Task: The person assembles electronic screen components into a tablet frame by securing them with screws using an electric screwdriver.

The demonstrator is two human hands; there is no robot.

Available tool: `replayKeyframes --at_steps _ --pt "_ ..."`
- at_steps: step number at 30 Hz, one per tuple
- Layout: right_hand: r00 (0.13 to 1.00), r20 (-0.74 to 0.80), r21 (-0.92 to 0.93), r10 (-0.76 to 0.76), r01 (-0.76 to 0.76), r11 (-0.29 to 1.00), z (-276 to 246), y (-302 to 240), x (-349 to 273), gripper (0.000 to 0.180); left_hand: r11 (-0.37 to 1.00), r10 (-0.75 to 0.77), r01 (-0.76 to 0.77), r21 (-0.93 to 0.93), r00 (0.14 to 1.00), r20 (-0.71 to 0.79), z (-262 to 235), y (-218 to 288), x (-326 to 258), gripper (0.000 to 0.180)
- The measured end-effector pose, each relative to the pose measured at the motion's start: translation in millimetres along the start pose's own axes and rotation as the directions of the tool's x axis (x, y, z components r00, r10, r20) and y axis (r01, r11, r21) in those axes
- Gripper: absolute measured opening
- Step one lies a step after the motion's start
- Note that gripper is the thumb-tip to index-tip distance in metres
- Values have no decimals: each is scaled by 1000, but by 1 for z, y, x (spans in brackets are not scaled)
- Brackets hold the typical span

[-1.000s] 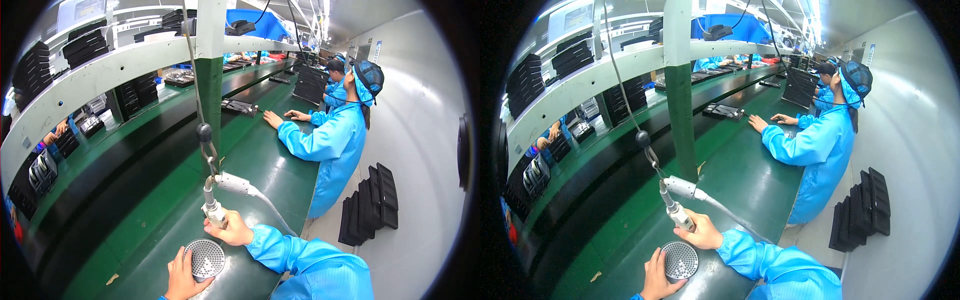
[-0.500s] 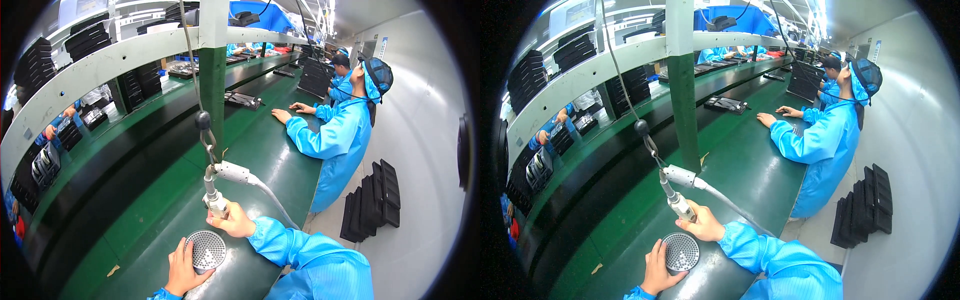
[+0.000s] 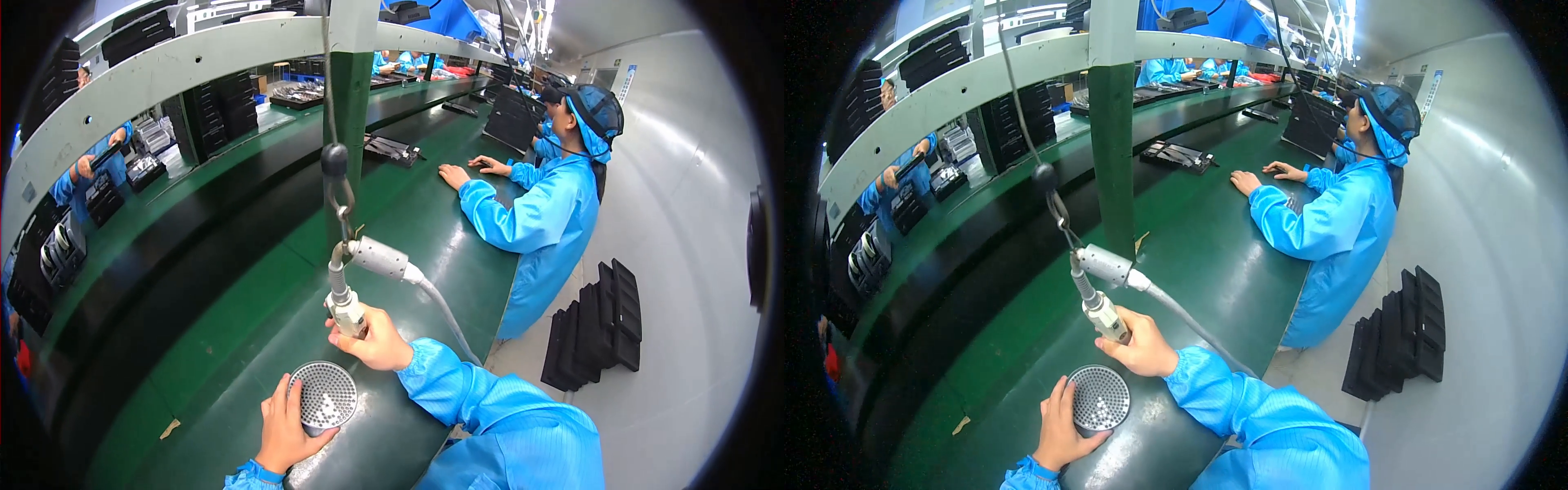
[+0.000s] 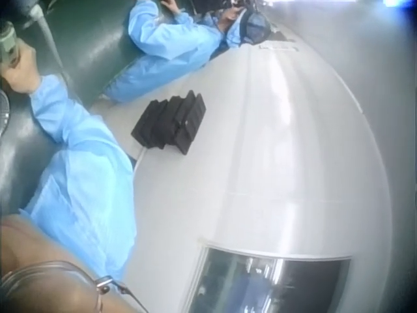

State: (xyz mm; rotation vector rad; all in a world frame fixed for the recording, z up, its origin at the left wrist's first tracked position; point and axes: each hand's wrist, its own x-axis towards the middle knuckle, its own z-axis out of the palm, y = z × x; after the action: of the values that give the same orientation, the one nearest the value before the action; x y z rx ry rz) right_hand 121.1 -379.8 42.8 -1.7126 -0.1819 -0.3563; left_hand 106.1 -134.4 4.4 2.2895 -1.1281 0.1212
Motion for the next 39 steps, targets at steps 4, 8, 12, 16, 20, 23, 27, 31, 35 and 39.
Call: replayKeyframes --at_steps 4,8,12,16,20,23,27,31,35,39 --pt "999 -44 77 30 -27 997 -5 3 -1 28 1000 3 -3 -17 1000 -26 3 -1 -2 96" --pt "995 -44 74 87 -83 994 -5 7 -4 38 1000 -8 7 -27 999 -40 1 2 -1 97" --pt "999 -51 174 13 -4 985 5 4 -7 52 999 -13 12 -34 999 -33 0 1 0 98" --pt "999 39 106 -3 -1 994 6 7 -9 56 1000 -3 3 -25 1000 -30 -1 0 0 97" --pt "999 31 82 -9 6 997 6 8 -11 44 1000 -9 8 -20 1000 -21 0 -1 0 97" --pt "999 34 115 24 -28 993 7 8 -10 37 1000 -21 21 -15 1000 -2 0 0 -2 98" --pt "1000 18 100 5 -7 995 6 9 -10 33 1000 -10 10 -10 1000 -3 0 -1 -2 98" --pt "999 27 131 28 -31 991 7 9 -12 32 1000 -6 6 -15 1000 -14 2 -1 -3 99" --pt "999 33 112 13 -16 994 4 7 -14 31 1000 12 -13 -7 1000 -19 4 0 -3 99" --pt "999 28 116 18 -21 993 3 9 -20 31 1000 13 -13 8 1000 -24 8 3 -6 98"
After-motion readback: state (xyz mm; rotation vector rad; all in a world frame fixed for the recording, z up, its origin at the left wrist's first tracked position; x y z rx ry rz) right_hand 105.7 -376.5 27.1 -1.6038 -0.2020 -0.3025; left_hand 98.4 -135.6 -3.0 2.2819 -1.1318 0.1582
